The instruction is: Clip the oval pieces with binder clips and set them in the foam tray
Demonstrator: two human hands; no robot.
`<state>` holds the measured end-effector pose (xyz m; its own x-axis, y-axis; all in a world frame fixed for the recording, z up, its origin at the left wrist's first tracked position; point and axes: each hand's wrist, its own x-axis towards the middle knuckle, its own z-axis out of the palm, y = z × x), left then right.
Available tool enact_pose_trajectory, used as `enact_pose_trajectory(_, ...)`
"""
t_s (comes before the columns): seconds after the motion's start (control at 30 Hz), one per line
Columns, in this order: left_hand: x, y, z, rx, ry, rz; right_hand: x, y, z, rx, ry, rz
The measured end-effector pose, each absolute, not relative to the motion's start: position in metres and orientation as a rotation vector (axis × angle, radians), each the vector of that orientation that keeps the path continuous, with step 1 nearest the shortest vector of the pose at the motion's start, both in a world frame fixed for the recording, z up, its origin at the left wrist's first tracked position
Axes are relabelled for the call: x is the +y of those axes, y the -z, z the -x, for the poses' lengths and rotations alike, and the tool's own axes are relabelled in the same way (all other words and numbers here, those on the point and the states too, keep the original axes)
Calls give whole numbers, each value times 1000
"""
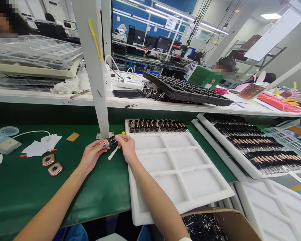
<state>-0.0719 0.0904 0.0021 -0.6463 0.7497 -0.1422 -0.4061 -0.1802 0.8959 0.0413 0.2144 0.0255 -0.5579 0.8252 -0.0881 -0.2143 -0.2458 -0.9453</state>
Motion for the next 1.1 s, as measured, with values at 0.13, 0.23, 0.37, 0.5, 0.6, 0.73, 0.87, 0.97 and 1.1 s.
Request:
enact_pose_trajectory(0.13,92,0,69,1302,-1897,-432,214,-21,-40,-1284,-1903,777)
enact_pose_trajectory(0.23,93,3,68,1303,-1898,-405,215,-17,-40,-1302,-1908,761)
enact_pose_trajectory(0.37,94,5,68,1319,-1910,-386,214,-16,-39,-1313,-1900,759)
enact_pose_trajectory(0.5,94,6,69,1335,-1916,-398,211,-19,-40,-1306,-1888,758)
enact_pose_trajectory(0.6,94,7,69,1339,-1933,-397,208,-18,-38,-1330,-1876,767)
enact_pose_trajectory(0.73,94,5,70,1337,-1947,-376,206,-32,-41,-1455,-1846,810)
enact_pose_trajectory(0.87,93,0,71,1304,-1921,-410,200,-74,-102,-1722,-1402,878)
enact_pose_trajectory(0.97,92,-2,70,1252,-1920,-421,188,-89,-200,-1518,-770,989)
enact_pose_trajectory(1.1,91,-2,70,1208,-1922,-420,156,-47,-343,-977,-284,1480)
